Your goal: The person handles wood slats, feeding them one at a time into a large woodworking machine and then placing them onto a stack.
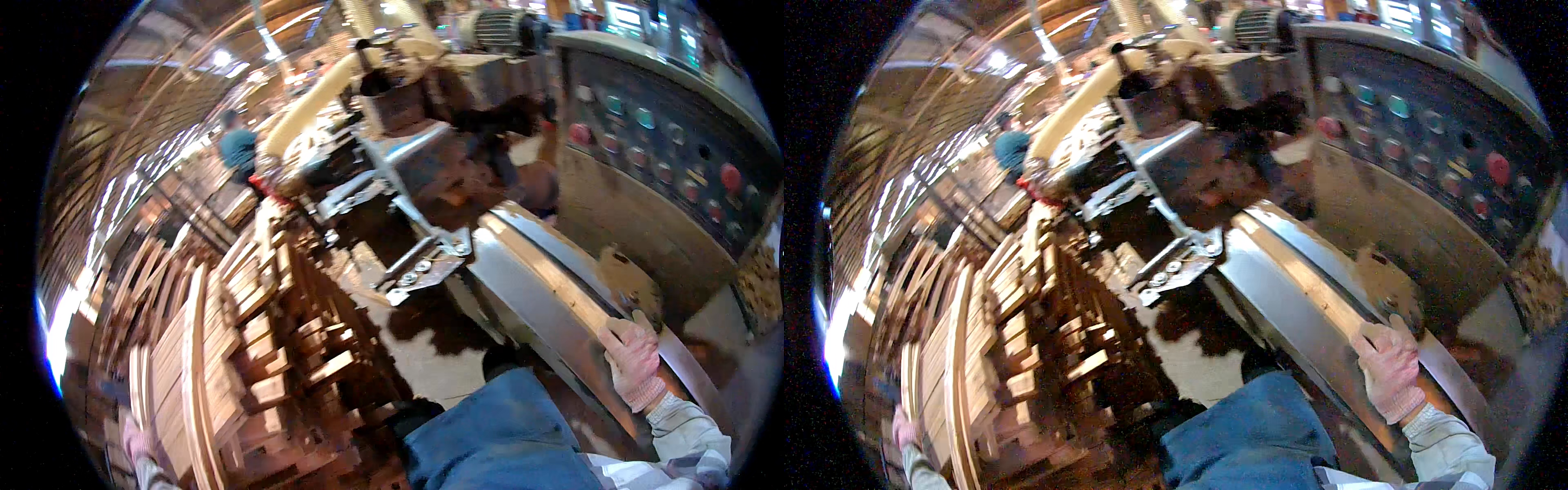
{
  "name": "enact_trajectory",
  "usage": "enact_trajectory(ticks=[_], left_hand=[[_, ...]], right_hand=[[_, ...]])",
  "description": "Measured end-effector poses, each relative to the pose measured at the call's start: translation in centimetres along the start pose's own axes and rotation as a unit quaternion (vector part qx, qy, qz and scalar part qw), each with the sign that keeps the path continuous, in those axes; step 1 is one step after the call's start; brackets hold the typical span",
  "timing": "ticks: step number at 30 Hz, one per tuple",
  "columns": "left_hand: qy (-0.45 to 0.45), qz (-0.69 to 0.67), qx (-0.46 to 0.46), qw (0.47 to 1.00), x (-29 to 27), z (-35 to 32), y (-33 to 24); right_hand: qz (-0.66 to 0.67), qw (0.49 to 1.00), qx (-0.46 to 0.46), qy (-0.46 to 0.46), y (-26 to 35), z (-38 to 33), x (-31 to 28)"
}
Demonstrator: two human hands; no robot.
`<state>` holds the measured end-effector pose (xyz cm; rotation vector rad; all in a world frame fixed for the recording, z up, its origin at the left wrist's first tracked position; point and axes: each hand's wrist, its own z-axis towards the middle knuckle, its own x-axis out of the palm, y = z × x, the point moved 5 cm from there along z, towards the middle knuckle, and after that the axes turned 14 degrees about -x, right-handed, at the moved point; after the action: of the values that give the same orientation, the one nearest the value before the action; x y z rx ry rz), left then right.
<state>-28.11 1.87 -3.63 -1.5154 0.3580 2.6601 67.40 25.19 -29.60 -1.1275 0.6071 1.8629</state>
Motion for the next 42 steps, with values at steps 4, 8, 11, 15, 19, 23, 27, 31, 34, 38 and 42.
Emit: enact_trajectory(ticks=[4, 8, 11, 15, 19, 23, 27, 31, 34, 38, 42], left_hand=[[-0.046, -0.062, 0.025, 0.997, -8.8, -5.7, -5.8], [-0.219, -0.239, 0.318, 0.891, -15.6, -8.0, -4.4], [-0.21, -0.18, 0.375, 0.885, -22.0, -15.4, -11.9], [-0.152, -0.183, 0.608, 0.758, -25.1, -25.1, -22.9], [-0.054, -0.155, 0.751, 0.64, -27.1, -35.6, -33.4], [-0.066, -0.16, 0.811, 0.559, -28.6, -42.6, -38.7], [-0.148, -0.198, 0.776, 0.581, -31.3, -44.7, -42.2], [-0.158, -0.21, 0.707, 0.656, -31.5, -38.6, -45.8], [-0.158, -0.124, 0.626, 0.754, -28.1, -32.9, -46.6], [-0.064, 0.067, 0.443, 0.892, -21.8, -22.8, -40.3], [0.05, 0.039, 0.381, 0.922, -16.3, -17.7, -34.1]], right_hand=[[-0.008, 0.999, -0.024, -0.039, -2.8, 6.3, 4.6], [0.06, 0.99, -0.082, -0.096, -3.8, 15.6, 11.4], [0.08, 0.995, -0.037, -0.038, -2.1, 19.8, 13.4], [0.17, 0.941, -0.258, -0.139, 7.4, 21.9, 5.9], [0.123, 0.945, -0.284, -0.109, 9.8, 18.9, 1.2], [0.227, 0.956, -0.183, 0.043, 5.7, 13.1, 1.0], [0.171, 0.982, -0.066, 0.04, 2.5, 4.5, -2.0], [0.054, 0.992, 0.078, 0.083, -0.4, -6.0, -3.0], [-0.014, 0.983, 0.145, 0.116, -1.3, -9.3, -3.2], [-0.041, 0.994, 0.1, 0.024, -1.9, -4.7, 1.1], [-0.098, 0.99, 0.103, -0.017, -3.2, 4.1, 5.1]])
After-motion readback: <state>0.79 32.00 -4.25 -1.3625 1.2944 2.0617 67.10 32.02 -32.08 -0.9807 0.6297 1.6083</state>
